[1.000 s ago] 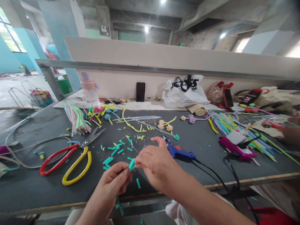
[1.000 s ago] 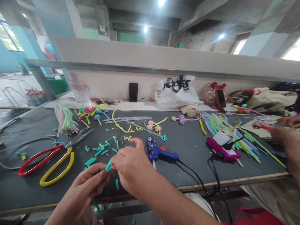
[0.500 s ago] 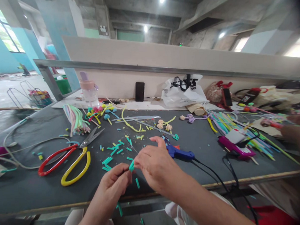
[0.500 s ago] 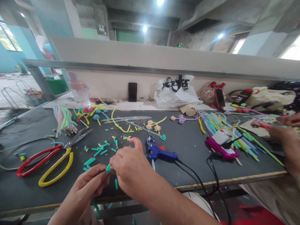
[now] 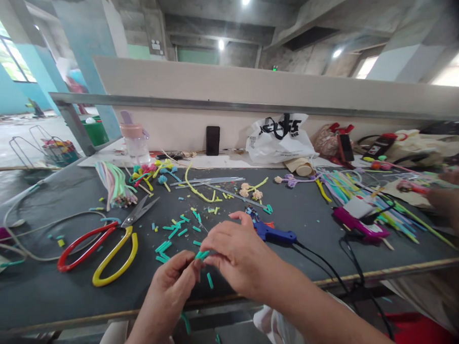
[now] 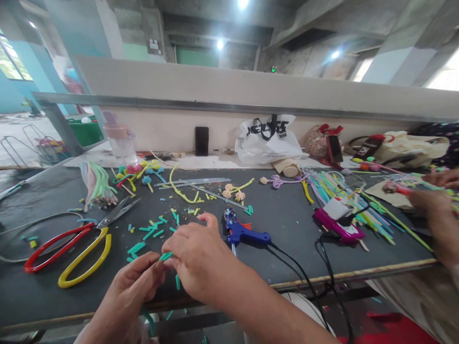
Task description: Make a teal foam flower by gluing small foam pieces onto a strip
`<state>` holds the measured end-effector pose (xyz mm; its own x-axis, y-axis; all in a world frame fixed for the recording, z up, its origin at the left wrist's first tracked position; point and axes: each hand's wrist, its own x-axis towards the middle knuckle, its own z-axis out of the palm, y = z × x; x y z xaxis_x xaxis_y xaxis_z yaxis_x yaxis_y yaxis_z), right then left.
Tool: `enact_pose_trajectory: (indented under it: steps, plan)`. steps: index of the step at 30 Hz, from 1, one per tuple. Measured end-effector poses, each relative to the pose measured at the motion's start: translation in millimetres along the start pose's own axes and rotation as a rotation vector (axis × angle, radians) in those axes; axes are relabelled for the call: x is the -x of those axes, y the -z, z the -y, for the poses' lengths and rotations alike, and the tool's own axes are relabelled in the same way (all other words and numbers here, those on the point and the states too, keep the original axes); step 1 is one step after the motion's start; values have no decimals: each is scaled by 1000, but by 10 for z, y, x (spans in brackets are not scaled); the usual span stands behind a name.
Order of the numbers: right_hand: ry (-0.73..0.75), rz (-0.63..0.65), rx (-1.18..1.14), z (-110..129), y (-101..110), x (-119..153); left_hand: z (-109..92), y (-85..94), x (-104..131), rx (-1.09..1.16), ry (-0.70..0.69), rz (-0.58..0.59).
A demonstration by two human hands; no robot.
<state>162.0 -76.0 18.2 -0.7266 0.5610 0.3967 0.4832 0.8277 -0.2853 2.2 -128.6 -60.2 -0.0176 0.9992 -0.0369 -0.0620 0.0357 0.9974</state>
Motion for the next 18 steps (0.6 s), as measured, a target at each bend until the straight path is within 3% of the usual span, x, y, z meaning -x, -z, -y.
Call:
enact_pose_trajectory:
  steps: [5, 10, 18]
  plan:
    - [-83, -40, -129, -61, 91, -4, 0, -8, 20, 30, 6, -15]
    - [-103, 51, -160, -76, 0, -35, -15, -12, 11, 32, 8, 2]
    - [-83, 17, -171, -112, -93, -63, -20, 3, 0, -51, -23, 25]
